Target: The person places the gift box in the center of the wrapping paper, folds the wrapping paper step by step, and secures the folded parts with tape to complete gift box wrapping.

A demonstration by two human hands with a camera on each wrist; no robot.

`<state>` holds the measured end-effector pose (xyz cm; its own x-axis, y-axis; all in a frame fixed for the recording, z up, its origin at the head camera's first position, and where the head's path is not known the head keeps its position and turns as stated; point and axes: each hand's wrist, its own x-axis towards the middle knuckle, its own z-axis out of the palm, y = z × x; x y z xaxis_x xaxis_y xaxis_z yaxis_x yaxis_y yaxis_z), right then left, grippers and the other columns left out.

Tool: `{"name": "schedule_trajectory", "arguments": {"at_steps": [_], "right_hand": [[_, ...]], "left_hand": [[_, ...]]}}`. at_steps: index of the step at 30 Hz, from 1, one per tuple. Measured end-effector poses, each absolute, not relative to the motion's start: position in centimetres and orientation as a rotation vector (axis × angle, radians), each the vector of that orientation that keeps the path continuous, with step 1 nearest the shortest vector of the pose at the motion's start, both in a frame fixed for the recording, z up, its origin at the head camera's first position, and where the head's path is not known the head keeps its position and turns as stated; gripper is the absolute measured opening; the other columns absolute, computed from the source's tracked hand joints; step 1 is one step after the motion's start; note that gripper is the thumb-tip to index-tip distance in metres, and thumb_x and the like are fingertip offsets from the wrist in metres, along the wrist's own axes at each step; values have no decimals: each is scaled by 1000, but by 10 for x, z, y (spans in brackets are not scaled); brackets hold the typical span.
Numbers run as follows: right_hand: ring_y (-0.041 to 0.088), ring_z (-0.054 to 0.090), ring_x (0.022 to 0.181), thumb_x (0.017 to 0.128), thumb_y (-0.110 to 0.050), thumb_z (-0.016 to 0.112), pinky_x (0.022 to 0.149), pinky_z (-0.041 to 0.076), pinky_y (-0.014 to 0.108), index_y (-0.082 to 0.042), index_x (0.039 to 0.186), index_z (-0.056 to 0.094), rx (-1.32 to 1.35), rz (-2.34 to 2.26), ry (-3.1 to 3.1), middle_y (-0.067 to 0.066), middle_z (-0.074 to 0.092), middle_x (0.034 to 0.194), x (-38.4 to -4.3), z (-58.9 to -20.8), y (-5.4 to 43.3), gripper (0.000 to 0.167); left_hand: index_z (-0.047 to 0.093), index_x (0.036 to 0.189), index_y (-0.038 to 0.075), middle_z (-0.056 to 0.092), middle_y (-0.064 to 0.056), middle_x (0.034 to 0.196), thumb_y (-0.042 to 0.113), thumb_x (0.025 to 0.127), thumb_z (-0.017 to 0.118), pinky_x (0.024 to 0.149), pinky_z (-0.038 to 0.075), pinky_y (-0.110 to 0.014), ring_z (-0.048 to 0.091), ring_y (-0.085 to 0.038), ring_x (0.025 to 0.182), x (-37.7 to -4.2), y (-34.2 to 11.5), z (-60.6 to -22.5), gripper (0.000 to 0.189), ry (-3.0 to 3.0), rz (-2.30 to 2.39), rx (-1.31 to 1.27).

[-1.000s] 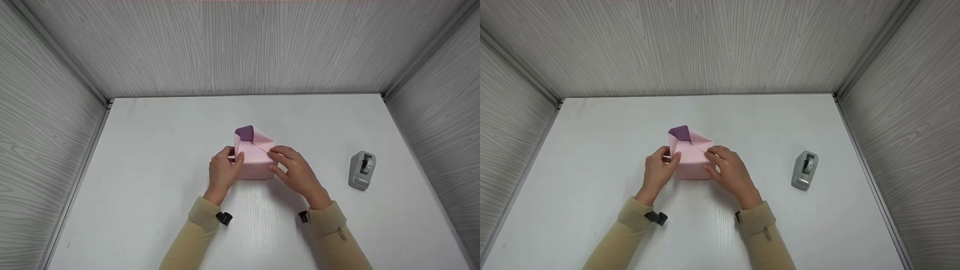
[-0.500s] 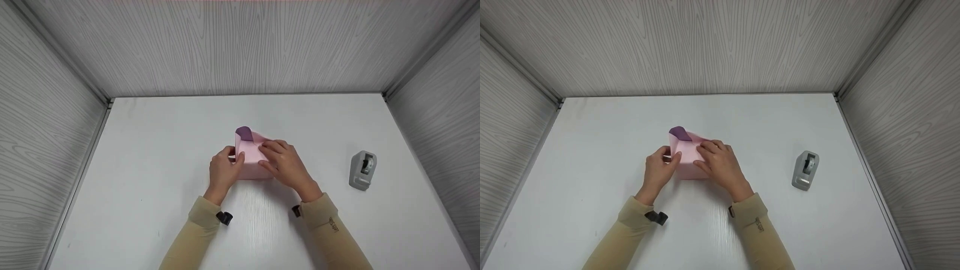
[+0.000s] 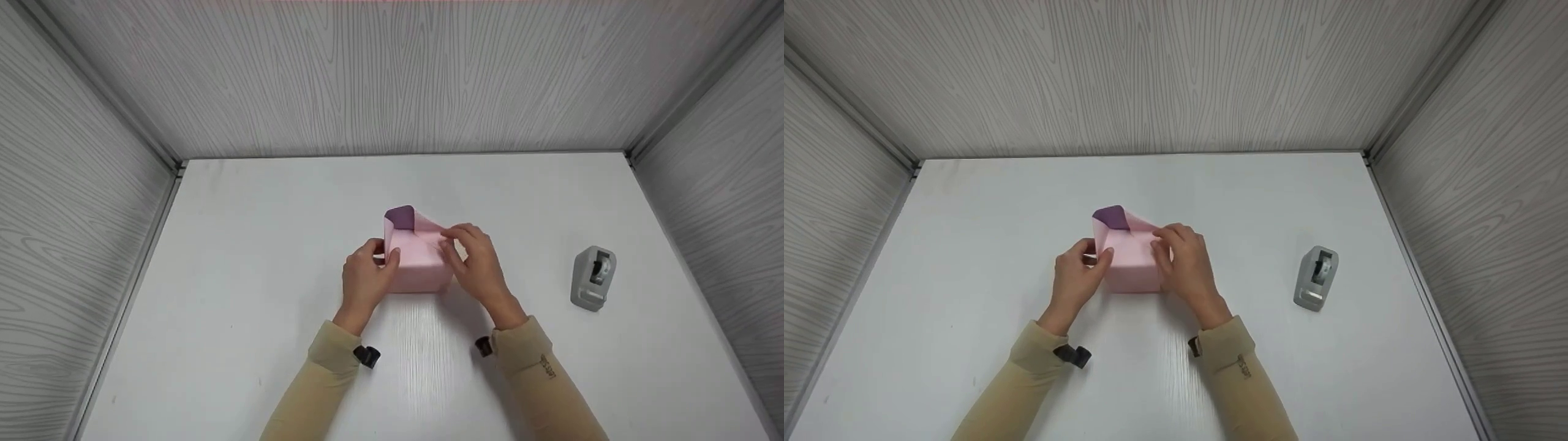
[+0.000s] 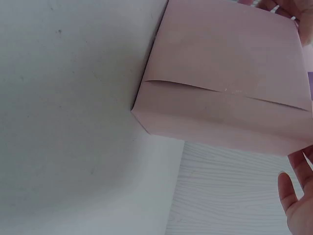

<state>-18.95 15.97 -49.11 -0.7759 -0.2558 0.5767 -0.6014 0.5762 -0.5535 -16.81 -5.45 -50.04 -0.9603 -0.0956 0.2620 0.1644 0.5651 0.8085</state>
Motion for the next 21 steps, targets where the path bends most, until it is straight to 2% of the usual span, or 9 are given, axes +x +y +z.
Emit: {"name": "schedule_trajectory", "arguments": {"at_steps": [2, 5, 9, 13, 21], "right_hand": [[24, 60, 95, 92, -6, 67, 82, 48, 44, 0, 107, 67, 592, 1172, -2367, 10, 64, 101, -194, -490, 165, 16], [24, 61, 98, 92, -5, 68, 80, 50, 47, 0, 112, 66, 490, 1306, -2467, 11, 65, 103, -201, -489, 173, 21], [25, 61, 103, 94, -10, 66, 85, 50, 46, 0, 117, 67, 434, 1473, -2642, 12, 67, 109, -212, -486, 179, 25], [23, 62, 100, 95, -13, 65, 86, 50, 39, -1, 114, 70, 404, 1598, -2738, 10, 69, 107, -224, -483, 181, 23], [22, 64, 88, 91, -16, 70, 77, 50, 34, -4, 105, 74, 341, 1828, -2712, 7, 71, 97, -234, -481, 181, 19]], "left_hand": [[69, 105, 3, 72, -9, 97, 27, 90, 68, 72, 56, -37, 71, -19, 80, -168, -55, -500, 29, -2524, -1345, -57], [69, 105, 2, 71, -9, 97, 27, 90, 68, 72, 56, -36, 71, -19, 80, -168, -55, -500, 29, -2526, -1347, -54], [69, 105, 3, 71, -9, 96, 27, 90, 68, 71, 56, -36, 70, -18, 80, -169, -55, -501, 28, -2522, -1350, -55], [70, 104, 3, 72, -8, 96, 27, 91, 68, 72, 56, -36, 70, -18, 80, -169, -55, -501, 28, -2518, -1353, -57], [70, 104, 3, 72, -9, 97, 27, 90, 67, 72, 56, -36, 71, -19, 80, -169, -55, -502, 29, -2515, -1351, -64]]}}
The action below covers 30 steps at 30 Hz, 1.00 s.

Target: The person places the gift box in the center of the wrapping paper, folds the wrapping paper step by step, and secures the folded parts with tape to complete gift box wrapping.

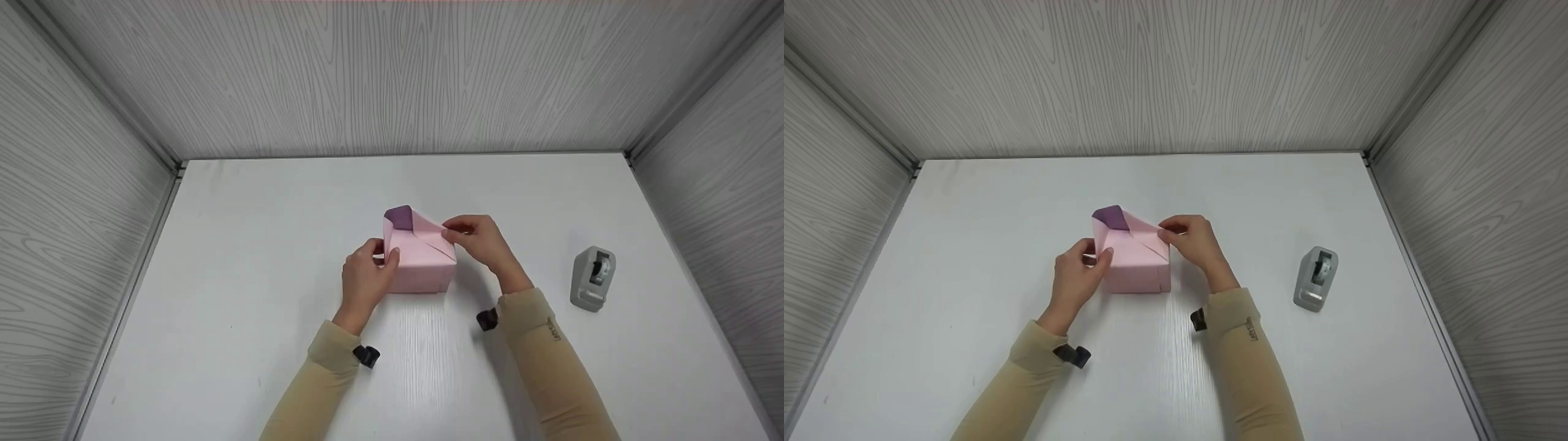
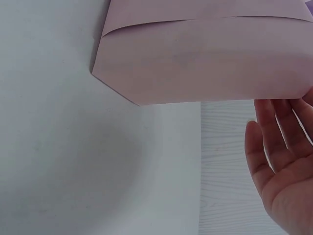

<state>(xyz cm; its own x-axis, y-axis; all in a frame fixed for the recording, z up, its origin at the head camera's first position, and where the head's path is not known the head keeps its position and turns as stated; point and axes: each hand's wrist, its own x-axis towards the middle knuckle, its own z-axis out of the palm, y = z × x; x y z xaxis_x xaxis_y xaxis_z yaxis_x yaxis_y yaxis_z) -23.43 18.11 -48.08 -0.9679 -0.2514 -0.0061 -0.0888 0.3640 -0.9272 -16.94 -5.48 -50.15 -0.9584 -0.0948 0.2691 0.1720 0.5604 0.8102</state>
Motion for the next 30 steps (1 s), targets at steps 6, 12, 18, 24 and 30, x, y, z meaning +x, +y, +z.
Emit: {"name": "schedule_trajectory", "arguments": {"at_steps": [6, 12, 18, 24, 30], "right_hand": [[20, 63, 85, 88, -15, 74, 75, 51, 31, -1, 99, 75, -267, -1754, 2445, 7, 71, 91, -235, -484, 180, 18], [16, 65, 84, 85, -10, 77, 78, 54, 28, 7, 97, 74, -239, -1945, 2363, 9, 72, 89, -233, -489, 178, 21], [15, 64, 85, 87, -8, 74, 77, 53, 26, 7, 103, 73, -278, -1916, 2372, 13, 71, 96, -233, -490, 178, 22], [18, 63, 84, 88, -7, 72, 73, 51, 26, 2, 100, 75, -308, -1793, 2472, 11, 71, 94, -228, -475, 173, 15], [17, 62, 79, 87, -2, 72, 70, 50, 24, 9, 94, 72, -350, -1769, 2546, 17, 69, 89, -215, -449, 162, 13]], "left_hand": [[70, 105, 3, 72, -9, 97, 28, 90, 66, 72, 56, -35, 71, -18, 79, -169, -55, -502, 30, -2513, -1353, -54], [69, 105, 2, 71, -9, 97, 28, 90, 67, 71, 56, -33, 71, -18, 79, -170, -54, -503, 30, -2507, -1364, -47], [69, 105, 2, 71, -9, 96, 29, 90, 67, 71, 56, -33, 71, -18, 79, -169, -53, -503, 30, -2514, -1360, -36], [69, 104, 2, 71, -8, 96, 28, 90, 67, 71, 56, -33, 71, -17, 78, -169, -53, -502, 29, -2508, -1362, -37], [69, 104, 1, 71, -9, 95, 27, 90, 67, 72, 56, -34, 71, -19, 79, -168, -54, -503, 30, -2502, -1352, -55]]}}
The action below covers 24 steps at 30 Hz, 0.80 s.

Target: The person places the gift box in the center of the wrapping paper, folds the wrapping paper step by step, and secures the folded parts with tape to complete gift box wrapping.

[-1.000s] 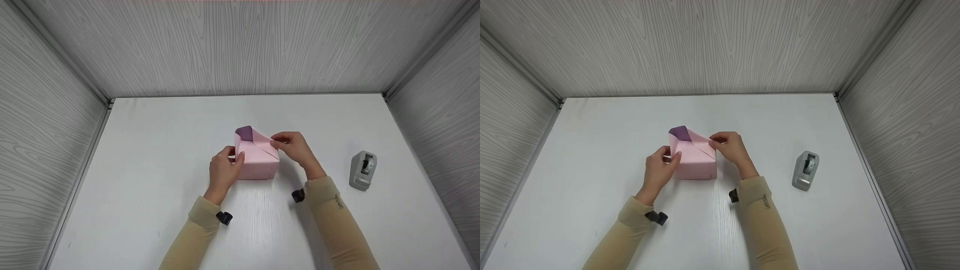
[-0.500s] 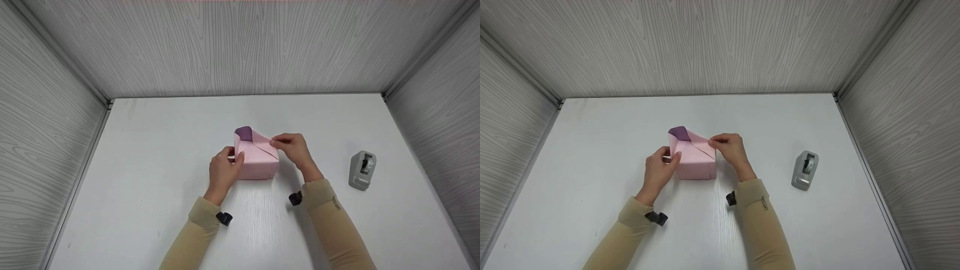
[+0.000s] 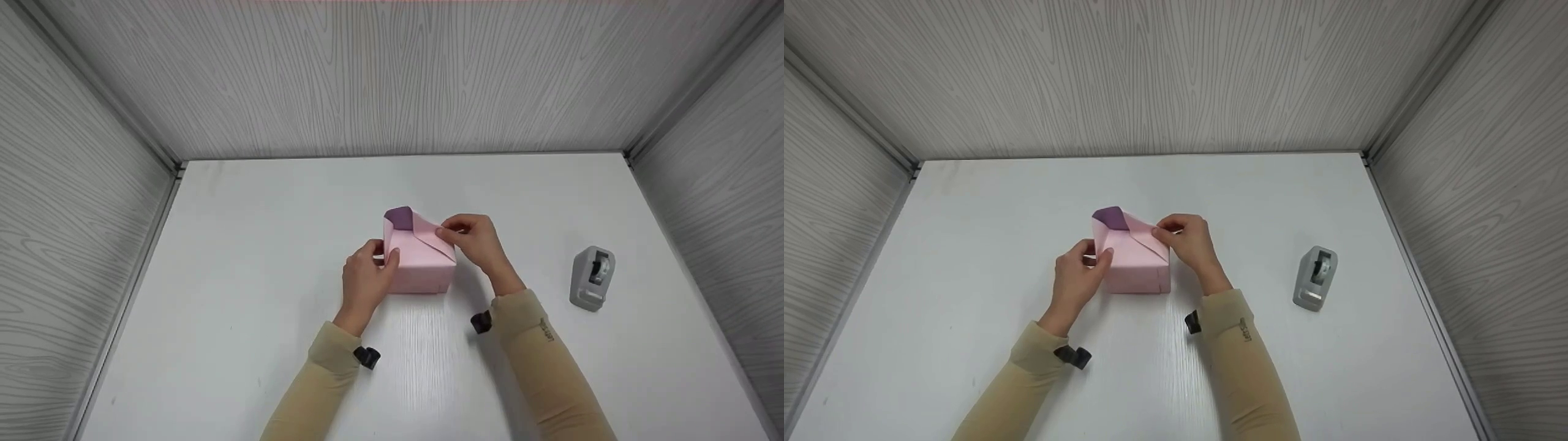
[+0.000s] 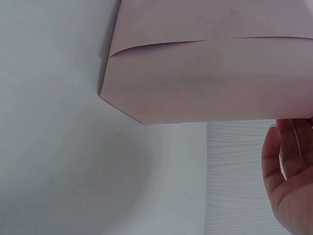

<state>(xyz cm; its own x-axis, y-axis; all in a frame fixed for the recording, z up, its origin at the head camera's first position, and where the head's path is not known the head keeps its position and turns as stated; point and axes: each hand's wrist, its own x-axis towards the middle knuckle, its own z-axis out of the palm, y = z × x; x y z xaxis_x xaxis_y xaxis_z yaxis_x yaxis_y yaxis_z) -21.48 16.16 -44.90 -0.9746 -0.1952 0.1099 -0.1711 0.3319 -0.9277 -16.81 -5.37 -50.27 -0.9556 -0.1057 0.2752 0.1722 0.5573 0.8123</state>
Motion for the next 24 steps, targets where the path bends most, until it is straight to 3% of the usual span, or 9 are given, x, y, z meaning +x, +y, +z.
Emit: {"name": "schedule_trajectory", "arguments": {"at_steps": [9, 16, 24], "right_hand": [[24, 60, 83, 85, -2, 73, 69, 49, 24, 6, 94, 73, -391, -1762, 2595, 18, 69, 91, -236, -472, 163, 11], [19, 59, 81, 84, -7, 76, 70, 47, 27, -1, 91, 74, -401, -1727, 2638, 7, 68, 85, -238, -471, 159, 9], [18, 59, 78, 84, -8, 77, 70, 46, 30, -2, 88, 75, -445, -1743, 2654, 7, 69, 83, -238, -465, 153, 8]], "left_hand": [[70, 104, 3, 71, -8, 95, 28, 90, 67, 73, 56, -36, 71, -19, 79, -168, -54, -501, 29, -2516, -1364, -34], [70, 104, 3, 72, -8, 95, 29, 90, 67, 72, 56, -35, 71, -19, 79, -169, -54, -501, 30, -2514, -1363, -37], [70, 104, 3, 71, -8, 95, 29, 90, 67, 71, 56, -34, 70, -18, 79, -169, -54, -501, 30, -2514, -1367, -37]]}}
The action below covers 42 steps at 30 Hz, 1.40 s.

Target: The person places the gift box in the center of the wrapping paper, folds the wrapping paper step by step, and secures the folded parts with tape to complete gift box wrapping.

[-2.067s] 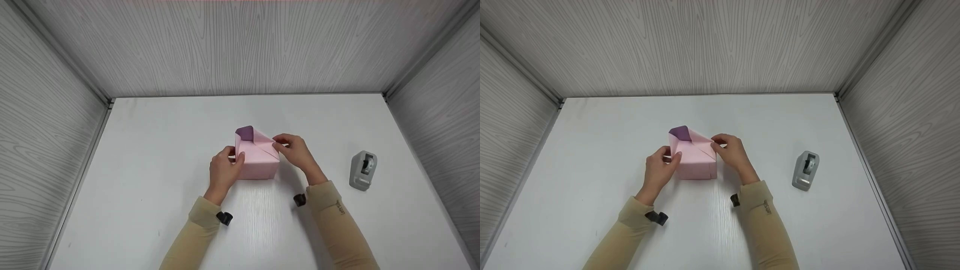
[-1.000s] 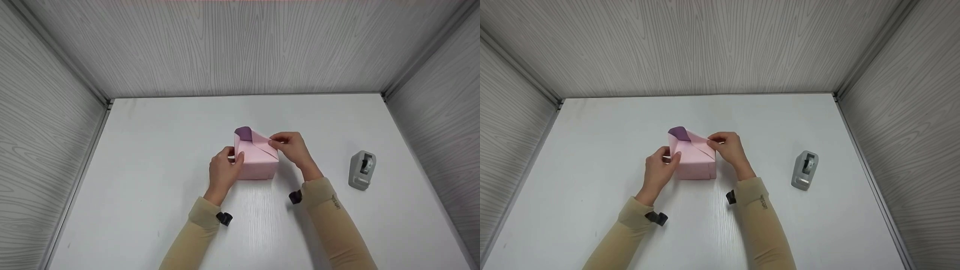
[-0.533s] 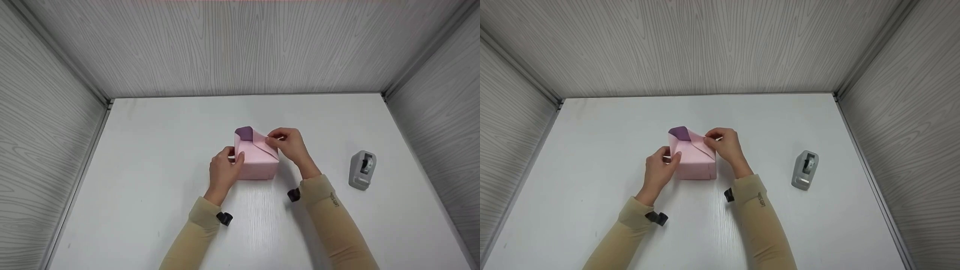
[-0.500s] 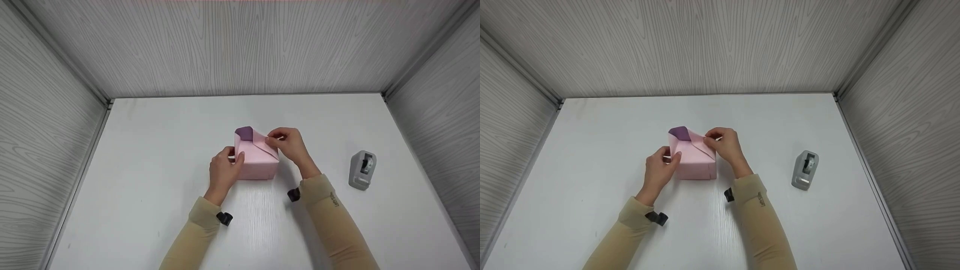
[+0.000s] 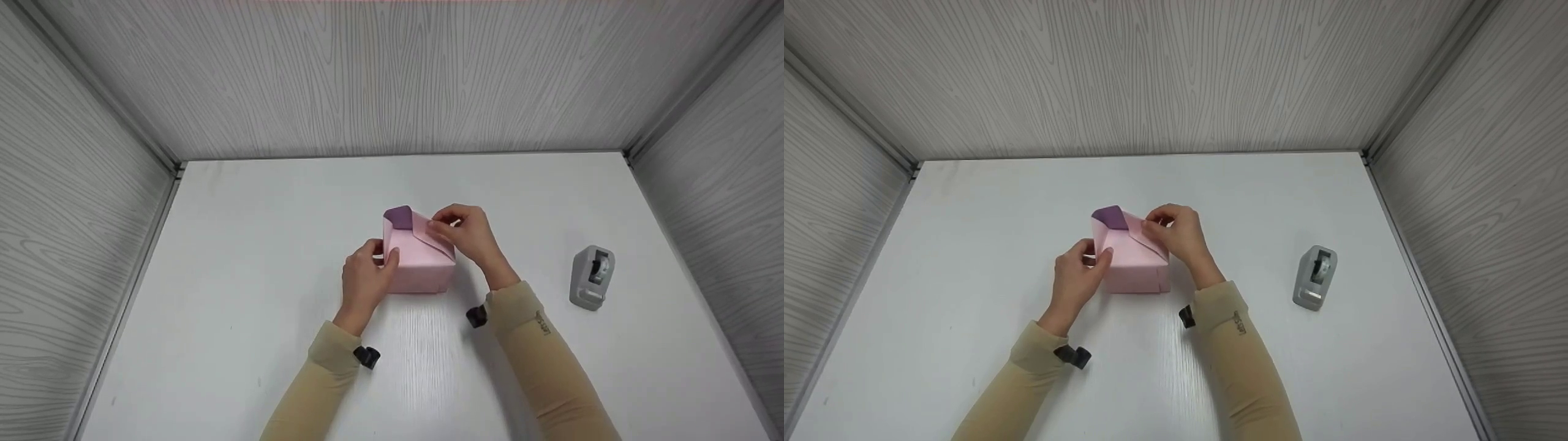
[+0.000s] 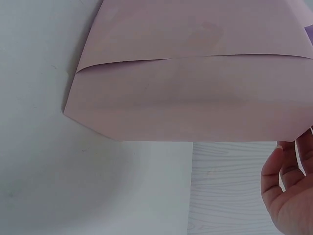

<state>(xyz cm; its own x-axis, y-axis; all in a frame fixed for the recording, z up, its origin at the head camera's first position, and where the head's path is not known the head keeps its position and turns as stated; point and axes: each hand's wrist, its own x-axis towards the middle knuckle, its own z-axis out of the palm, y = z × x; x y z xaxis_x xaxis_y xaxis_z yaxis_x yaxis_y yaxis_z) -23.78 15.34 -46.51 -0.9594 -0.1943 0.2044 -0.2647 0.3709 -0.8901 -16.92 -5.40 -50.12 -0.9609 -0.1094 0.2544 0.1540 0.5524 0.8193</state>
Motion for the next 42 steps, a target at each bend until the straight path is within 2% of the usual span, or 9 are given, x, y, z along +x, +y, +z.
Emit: {"name": "schedule_trajectory", "arguments": {"at_steps": [8, 15, 19, 25, 31, 42], "right_hand": [[16, 58, 77, 87, -7, 73, 70, 46, 30, -2, 90, 74, 434, 1645, -2571, 4, 68, 82, -240, -459, 145, 7], [16, 57, 77, 87, -5, 72, 72, 47, 38, -1, 90, 73, 467, 1666, -2555, 4, 66, 81, -242, -455, 138, 5], [16, 56, 76, 87, -6, 73, 70, 46, 34, -5, 88, 73, 474, 1683, -2553, 3, 65, 80, -243, -456, 136, 1], [16, 56, 76, 89, -12, 73, 70, 46, 34, -1, 91, 71, 486, 1675, -2557, 2, 65, 81, -244, -455, 133, 12], [17, 55, 75, 90, -12, 72, 65, 44, 27, -3, 90, 71, 499, 1672, -2546, 2, 63, 80, -244, -449, 127, 9], [16, 56, 81, 92, -10, 69, 74, 46, 29, -1, 94, 71, 547, 1634, -2555, 3, 66, 86, -245, -441, 120, 9]], "left_hand": [[70, 105, 2, 71, -9, 96, 28, 91, 67, 72, 56, -34, 71, -19, 79, -169, -55, -500, 30, -2522, -1370, -39], [69, 105, 2, 71, -9, 96, 29, 91, 67, 72, 56, -34, 70, -19, 79, -170, -56, -501, 30, -2527, -1385, -28], [69, 104, 2, 71, -8, 95, 29, 91, 67, 72, 56, -33, 70, -19, 79, -170, -57, -501, 30, -2522, -1389, -33], [70, 105, 2, 71, -9, 96, 29, 90, 67, 71, 56, -33, 70, -18, 79, -169, -57, -501, 30, -2520, -1391, -31], [69, 105, 3, 71, -8, 96, 30, 91, 66, 71, 56, -32, 70, -18, 79, -169, -56, -501, 31, -2518, -1394, -32], [69, 104, 3, 71, -8, 95, 30, 91, 66, 71, 56, -32, 70, -18, 79, -169, -56, -502, 31, -2504, -1385, -49]]}}
